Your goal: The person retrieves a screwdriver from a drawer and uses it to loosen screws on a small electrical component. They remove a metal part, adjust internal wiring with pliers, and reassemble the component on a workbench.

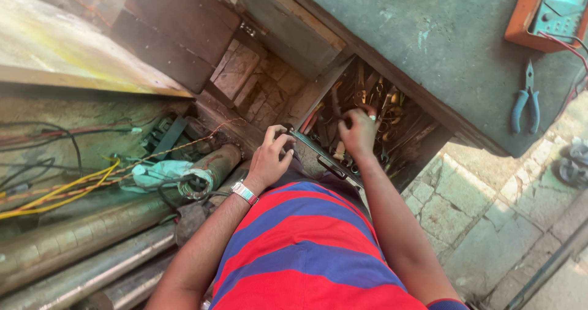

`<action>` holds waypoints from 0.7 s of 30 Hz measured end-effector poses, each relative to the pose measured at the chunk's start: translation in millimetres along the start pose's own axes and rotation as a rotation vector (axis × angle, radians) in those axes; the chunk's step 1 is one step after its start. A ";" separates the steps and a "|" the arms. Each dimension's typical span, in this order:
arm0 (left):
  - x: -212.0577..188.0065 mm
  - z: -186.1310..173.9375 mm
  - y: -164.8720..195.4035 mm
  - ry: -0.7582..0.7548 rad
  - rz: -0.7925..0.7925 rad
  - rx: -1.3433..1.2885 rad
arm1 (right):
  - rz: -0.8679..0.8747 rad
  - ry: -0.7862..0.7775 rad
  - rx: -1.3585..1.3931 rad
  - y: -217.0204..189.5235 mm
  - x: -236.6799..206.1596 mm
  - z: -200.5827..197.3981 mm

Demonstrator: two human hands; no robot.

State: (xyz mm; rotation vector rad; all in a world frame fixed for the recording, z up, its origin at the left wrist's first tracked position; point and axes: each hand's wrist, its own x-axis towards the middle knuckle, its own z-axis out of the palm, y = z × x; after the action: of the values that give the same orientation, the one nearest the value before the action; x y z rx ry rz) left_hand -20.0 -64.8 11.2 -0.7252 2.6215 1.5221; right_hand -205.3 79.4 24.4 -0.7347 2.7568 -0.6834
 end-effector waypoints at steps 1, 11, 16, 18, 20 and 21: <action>2.9 -0.9 -0.5 -0.020 0.005 -0.015 | 0.099 0.021 0.125 4.3 -1.8 -2.1; 36.9 2.5 -0.3 -0.180 0.105 0.023 | -0.365 0.192 0.438 -58.7 86.1 -73.6; 31.0 3.5 -1.4 -0.212 0.095 -0.006 | -0.051 0.190 0.904 -80.2 172.8 -123.0; 28.0 -2.7 -3.7 -0.228 0.089 0.010 | -0.070 0.293 0.823 -60.9 164.0 -127.6; 32.7 -6.3 -4.4 -0.240 0.109 0.009 | -0.119 0.206 0.646 -44.2 131.7 -124.4; 35.7 -6.2 -3.5 -0.239 0.113 0.004 | -0.262 0.223 0.491 -36.3 111.3 -117.1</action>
State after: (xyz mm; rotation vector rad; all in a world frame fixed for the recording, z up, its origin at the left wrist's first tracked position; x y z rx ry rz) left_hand -49.0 -84.9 2.7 -0.3724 2.5232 1.5232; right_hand -321.5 39.0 135.3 -0.9515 2.5214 -1.5071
